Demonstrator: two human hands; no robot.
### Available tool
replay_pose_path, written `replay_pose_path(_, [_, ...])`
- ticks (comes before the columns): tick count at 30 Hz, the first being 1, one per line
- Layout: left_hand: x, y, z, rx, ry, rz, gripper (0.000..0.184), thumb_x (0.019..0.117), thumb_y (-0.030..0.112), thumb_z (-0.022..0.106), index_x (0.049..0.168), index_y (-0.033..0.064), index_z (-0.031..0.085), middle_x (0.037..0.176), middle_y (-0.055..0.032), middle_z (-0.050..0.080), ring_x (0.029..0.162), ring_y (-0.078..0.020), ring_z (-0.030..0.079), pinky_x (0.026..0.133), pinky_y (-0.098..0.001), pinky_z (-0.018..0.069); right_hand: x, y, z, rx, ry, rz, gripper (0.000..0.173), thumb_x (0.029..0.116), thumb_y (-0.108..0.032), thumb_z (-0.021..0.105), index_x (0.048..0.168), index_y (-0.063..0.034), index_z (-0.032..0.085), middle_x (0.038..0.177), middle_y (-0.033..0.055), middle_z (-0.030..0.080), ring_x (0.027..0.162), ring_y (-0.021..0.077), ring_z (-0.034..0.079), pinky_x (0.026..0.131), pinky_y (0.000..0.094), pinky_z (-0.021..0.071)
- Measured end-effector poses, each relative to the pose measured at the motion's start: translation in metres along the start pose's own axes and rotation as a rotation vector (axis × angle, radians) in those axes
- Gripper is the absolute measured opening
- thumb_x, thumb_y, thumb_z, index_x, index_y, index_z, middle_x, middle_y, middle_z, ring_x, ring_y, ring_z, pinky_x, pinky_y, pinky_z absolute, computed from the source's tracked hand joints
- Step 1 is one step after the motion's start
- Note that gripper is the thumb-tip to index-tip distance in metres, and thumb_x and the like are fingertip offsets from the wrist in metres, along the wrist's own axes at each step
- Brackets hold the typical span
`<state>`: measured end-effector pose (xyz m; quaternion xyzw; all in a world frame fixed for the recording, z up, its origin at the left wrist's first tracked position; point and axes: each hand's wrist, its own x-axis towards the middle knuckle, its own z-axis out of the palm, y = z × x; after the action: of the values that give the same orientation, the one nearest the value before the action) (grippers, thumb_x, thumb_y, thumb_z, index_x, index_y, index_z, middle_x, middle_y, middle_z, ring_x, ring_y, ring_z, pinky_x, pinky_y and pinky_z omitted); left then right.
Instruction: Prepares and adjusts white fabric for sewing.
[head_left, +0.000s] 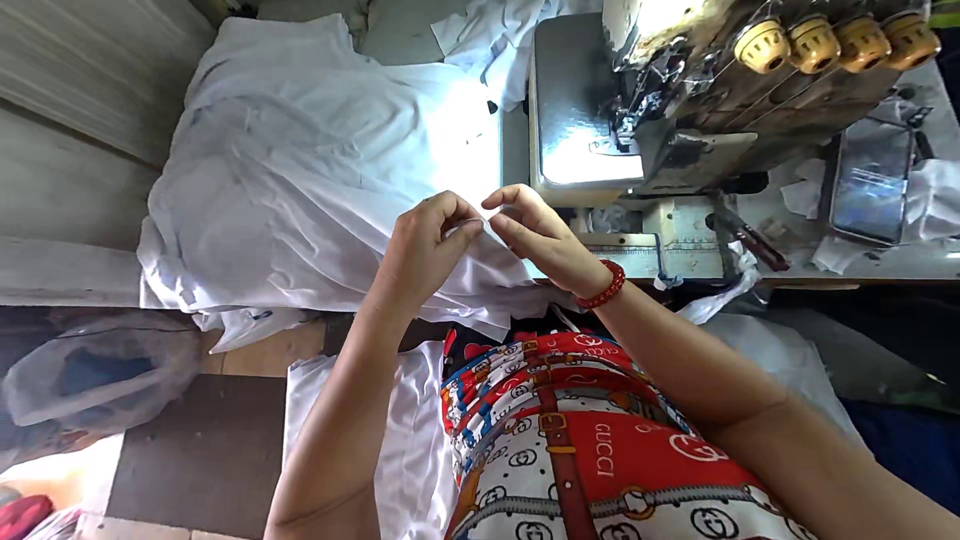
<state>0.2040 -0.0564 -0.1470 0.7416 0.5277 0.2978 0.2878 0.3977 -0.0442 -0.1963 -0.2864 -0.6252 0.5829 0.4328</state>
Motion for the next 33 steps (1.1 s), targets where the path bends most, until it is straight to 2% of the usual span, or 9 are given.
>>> replay_pose_path(3, [-0.005,-0.001,-0.002,-0.023,0.011,-0.012,0.016,0.0932,0.019,0.074,0.095,0.0041,0.068,0.081,0.0,0.065,0.07,0.0001,0.059,0.066,-0.0161,0.0492,-0.01,-0.002,0.001,0.031,-0.132,0.04,0.04,0.0962,-0.008,0.062,0.133,-0.0014,0.047,0.095,0.009,0.068,0.07,0.0092,0.066,0.062,0.0232,0.0571])
replay_pose_path(6, [-0.008,-0.003,-0.001,-0.016,0.032,-0.01,0.014,0.0955,0.018,0.071,0.097,0.0041,0.07,0.083,-0.0004,0.067,0.071,0.0011,0.059,0.067,-0.015,0.0483,-0.009,0.005,0.003,-0.022,-0.152,0.019,0.029,0.096,0.0,0.059,0.125,0.0034,0.053,0.101,0.0112,0.068,0.078,0.0098,0.068,0.069,0.0251,0.0594])
replay_pose_path(13, [-0.018,0.027,-0.038,0.151,0.148,0.147,0.02,0.1034,0.017,0.057,0.107,0.0026,0.07,0.1,-0.0056,0.069,0.101,-0.0134,0.06,0.093,-0.0327,0.0451,-0.019,0.008,-0.002,-0.062,-0.253,0.166,0.032,0.1024,-0.005,0.053,0.133,0.0022,0.052,0.108,0.0089,0.068,0.092,0.006,0.067,0.083,0.0253,0.0579])
replay_pose_path(16, [-0.018,0.029,-0.056,0.127,0.229,0.213,0.024,0.1051,0.016,0.053,0.108,-0.0019,0.068,0.106,-0.0059,0.07,0.108,-0.0057,0.059,0.099,-0.0251,0.0438,-0.027,0.006,-0.003,-0.09,-0.186,0.078,0.028,0.1002,-0.003,0.057,0.127,0.0043,0.056,0.104,0.0075,0.069,0.09,0.0041,0.068,0.081,0.0228,0.0586])
replay_pose_path(19, [-0.016,0.023,-0.061,-0.023,0.221,0.255,0.018,0.1059,0.01,0.048,0.107,-0.0004,0.063,0.099,0.0057,0.063,0.091,0.0092,0.058,0.083,-0.0097,0.048,-0.033,0.003,-0.006,-0.137,-0.124,-0.033,0.021,0.0988,-0.003,0.06,0.119,0.0051,0.06,0.099,0.0054,0.069,0.085,0.0022,0.067,0.078,0.0202,0.0587])
replay_pose_path(24, [-0.014,0.011,-0.055,-0.311,0.162,0.182,0.011,0.1056,0.012,0.051,0.108,0.0172,0.061,0.092,0.0194,0.063,0.081,0.0091,0.06,0.073,-0.0101,0.0514,-0.041,0.001,-0.015,-0.219,-0.072,-0.131,0.015,0.1019,-0.006,0.057,0.109,0.0046,0.066,0.088,0.0028,0.068,0.076,-0.0014,0.062,0.07,0.0153,0.0542])
replay_pose_path(26, [-0.014,0.003,-0.052,-0.289,0.177,0.118,0.009,0.1054,0.014,0.052,0.107,0.0177,0.06,0.091,0.0176,0.064,0.082,0.0081,0.061,0.075,-0.0113,0.0524,-0.043,0.003,-0.016,-0.226,-0.054,-0.159,0.016,0.1016,-0.006,0.057,0.106,0.005,0.068,0.088,0.0028,0.069,0.077,-0.0014,0.063,0.072,0.0157,0.0552])
replay_pose_path(29, [-0.017,-0.004,-0.051,0.096,0.237,-0.052,0.024,0.1037,0.022,0.057,0.11,0.001,0.067,0.097,-0.0039,0.067,0.084,-0.0036,0.058,0.078,-0.0243,0.0466,-0.046,0.004,-0.014,-0.23,0.009,-0.155,0.014,0.0975,-0.003,0.061,0.103,0.0057,0.071,0.087,0.0042,0.071,0.076,-0.0006,0.065,0.071,0.0171,0.0566])
replay_pose_path(33, [0.001,0.021,-0.067,0.078,0.201,-0.044,0.019,0.1053,0.024,0.053,0.11,0.0092,0.063,0.089,0.011,0.062,0.068,0.0091,0.055,0.061,-0.0107,0.0469,-0.042,-0.031,-0.003,-0.24,0.004,-0.265,0.016,0.0969,-0.005,0.063,0.101,0.0055,0.074,0.087,0.006,0.073,0.08,0.0004,0.067,0.076,0.0172,0.0562])
